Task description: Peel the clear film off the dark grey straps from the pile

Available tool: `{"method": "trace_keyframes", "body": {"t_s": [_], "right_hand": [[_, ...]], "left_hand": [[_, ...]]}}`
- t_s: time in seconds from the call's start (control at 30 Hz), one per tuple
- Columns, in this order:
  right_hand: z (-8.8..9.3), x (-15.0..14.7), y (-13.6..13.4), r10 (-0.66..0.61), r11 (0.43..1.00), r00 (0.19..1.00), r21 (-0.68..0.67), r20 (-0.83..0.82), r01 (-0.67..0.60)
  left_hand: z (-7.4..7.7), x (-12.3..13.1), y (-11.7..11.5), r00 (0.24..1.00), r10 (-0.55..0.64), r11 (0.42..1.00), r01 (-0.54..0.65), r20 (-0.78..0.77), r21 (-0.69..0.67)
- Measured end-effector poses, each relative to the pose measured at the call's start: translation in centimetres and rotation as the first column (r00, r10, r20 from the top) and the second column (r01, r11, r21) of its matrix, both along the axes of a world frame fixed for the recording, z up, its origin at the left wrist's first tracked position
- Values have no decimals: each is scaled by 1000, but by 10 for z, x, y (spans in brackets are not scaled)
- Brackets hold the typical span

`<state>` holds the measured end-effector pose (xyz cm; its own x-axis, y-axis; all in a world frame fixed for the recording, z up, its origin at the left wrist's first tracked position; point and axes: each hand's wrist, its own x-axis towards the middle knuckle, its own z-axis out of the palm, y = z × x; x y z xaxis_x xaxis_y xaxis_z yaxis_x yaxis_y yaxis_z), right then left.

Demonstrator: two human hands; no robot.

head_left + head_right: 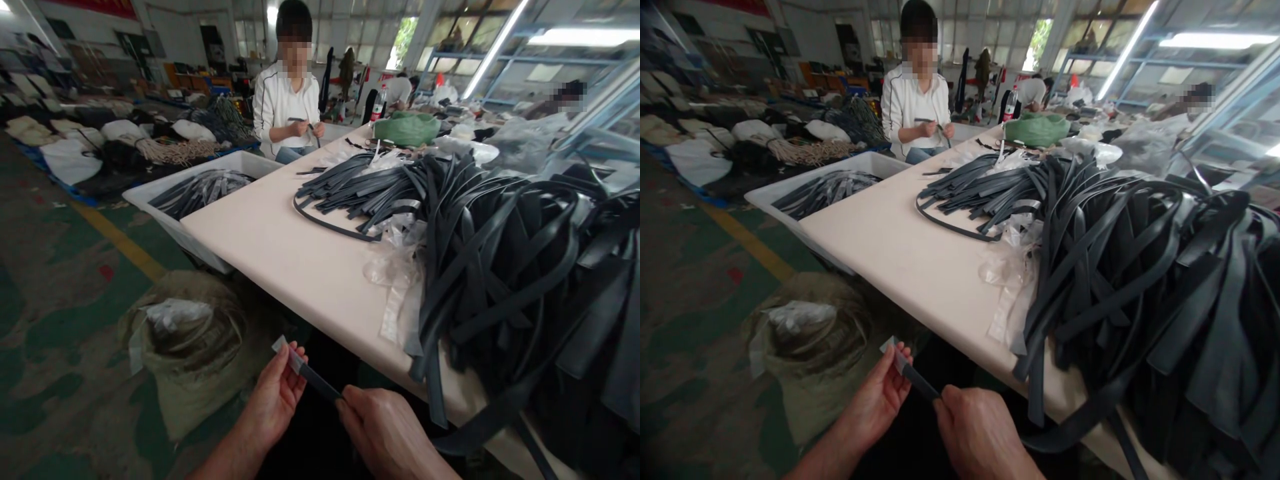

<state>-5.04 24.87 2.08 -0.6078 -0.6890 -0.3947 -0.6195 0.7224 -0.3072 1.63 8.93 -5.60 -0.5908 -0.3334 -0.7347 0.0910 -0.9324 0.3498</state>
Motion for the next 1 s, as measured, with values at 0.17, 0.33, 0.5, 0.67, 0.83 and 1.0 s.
{"method": "trace_keyframes", "body": {"t_s": [0.17,0.33,0.5,0.67,0.83,1.0], "right_hand": [[-12,-2,-19,31,999,998,-12,-61,-32],[8,-10,8,36,984,999,-174,-7,-36],[8,-15,-3,50,973,991,-219,-124,-76],[9,-17,-24,21,978,997,-204,-74,-36],[25,-19,6,51,939,992,-332,-113,-86],[9,-16,-17,46,968,984,-236,-169,-86]], "left_hand": [[-7,4,12,993,-120,993,119,5,24],[-5,-3,-11,997,27,1000,-26,75,-14],[3,3,2,997,-73,996,73,-13,42],[7,3,12,984,-134,985,145,-116,90],[10,1,-13,1000,-24,999,24,-4,22],[13,10,15,941,-199,970,230,-273,85]]}}
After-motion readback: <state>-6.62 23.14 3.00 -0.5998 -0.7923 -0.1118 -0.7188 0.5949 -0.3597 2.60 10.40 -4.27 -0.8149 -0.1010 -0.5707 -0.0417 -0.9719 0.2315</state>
